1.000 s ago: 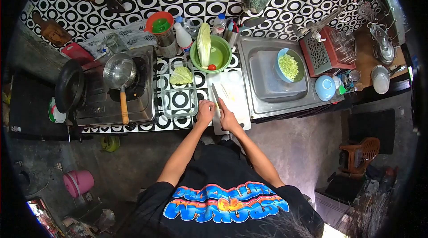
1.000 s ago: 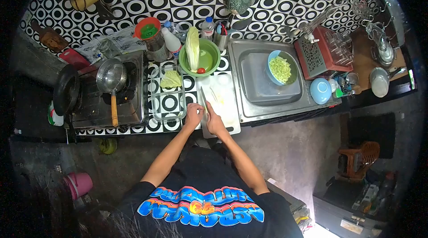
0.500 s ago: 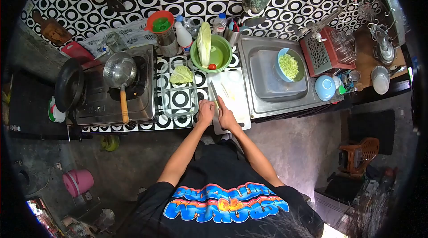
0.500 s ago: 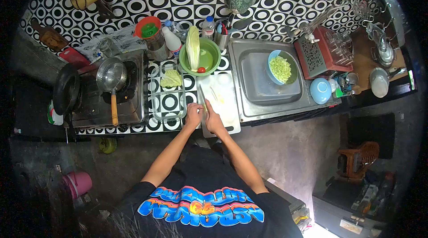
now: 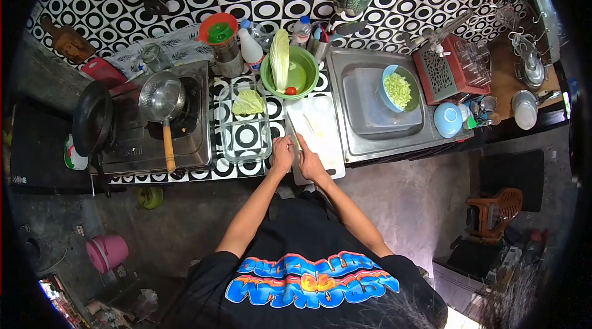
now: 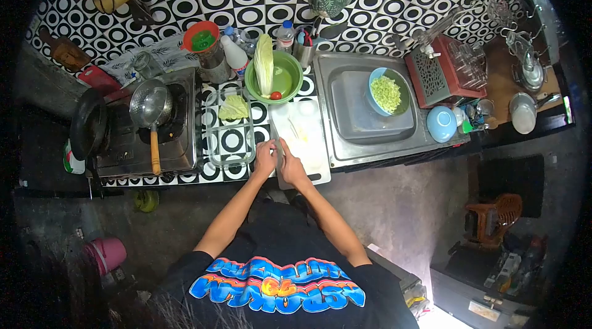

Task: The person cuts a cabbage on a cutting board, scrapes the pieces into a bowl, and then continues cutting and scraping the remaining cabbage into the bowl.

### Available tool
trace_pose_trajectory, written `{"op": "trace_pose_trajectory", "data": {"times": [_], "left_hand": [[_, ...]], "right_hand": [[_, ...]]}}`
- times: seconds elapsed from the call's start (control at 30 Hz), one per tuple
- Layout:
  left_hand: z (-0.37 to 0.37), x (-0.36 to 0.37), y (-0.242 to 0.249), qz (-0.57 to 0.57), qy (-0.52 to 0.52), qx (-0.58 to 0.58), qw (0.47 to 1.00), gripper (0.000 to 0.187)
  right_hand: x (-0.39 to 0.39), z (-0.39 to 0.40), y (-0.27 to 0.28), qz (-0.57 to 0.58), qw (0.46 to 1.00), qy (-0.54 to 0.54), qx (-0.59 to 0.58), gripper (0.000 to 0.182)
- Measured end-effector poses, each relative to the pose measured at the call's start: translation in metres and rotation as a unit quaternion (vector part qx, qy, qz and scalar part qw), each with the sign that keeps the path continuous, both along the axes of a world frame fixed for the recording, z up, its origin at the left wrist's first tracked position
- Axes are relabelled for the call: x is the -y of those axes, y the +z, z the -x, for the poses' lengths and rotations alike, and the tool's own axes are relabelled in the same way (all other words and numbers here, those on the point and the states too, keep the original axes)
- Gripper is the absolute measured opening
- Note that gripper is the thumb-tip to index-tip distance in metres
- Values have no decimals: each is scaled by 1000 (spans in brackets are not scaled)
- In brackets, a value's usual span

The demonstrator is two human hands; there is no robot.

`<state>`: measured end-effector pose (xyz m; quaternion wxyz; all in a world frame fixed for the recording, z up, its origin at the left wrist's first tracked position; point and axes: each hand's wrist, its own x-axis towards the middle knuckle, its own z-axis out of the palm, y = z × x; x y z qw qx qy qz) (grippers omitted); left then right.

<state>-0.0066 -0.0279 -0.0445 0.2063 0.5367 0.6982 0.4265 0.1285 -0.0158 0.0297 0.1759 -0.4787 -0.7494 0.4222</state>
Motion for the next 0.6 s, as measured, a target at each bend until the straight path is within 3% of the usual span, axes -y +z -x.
{"op": "trace_pose_trajectory", "data": {"times": [0.37, 0.47, 0.6], "left_hand": [[0, -2, 0, 10, 5, 3, 1000, 51], [2, -6, -22, 49, -9, 15, 999, 61], [0, -6, -3, 86, 25, 55, 994, 74]], "right_hand": [[5, -12, 8, 20, 1000, 2, 21, 64], [8, -18, 20, 47, 999, 8, 19, 63], [26, -25, 17, 39, 999, 28, -10, 62]]}}
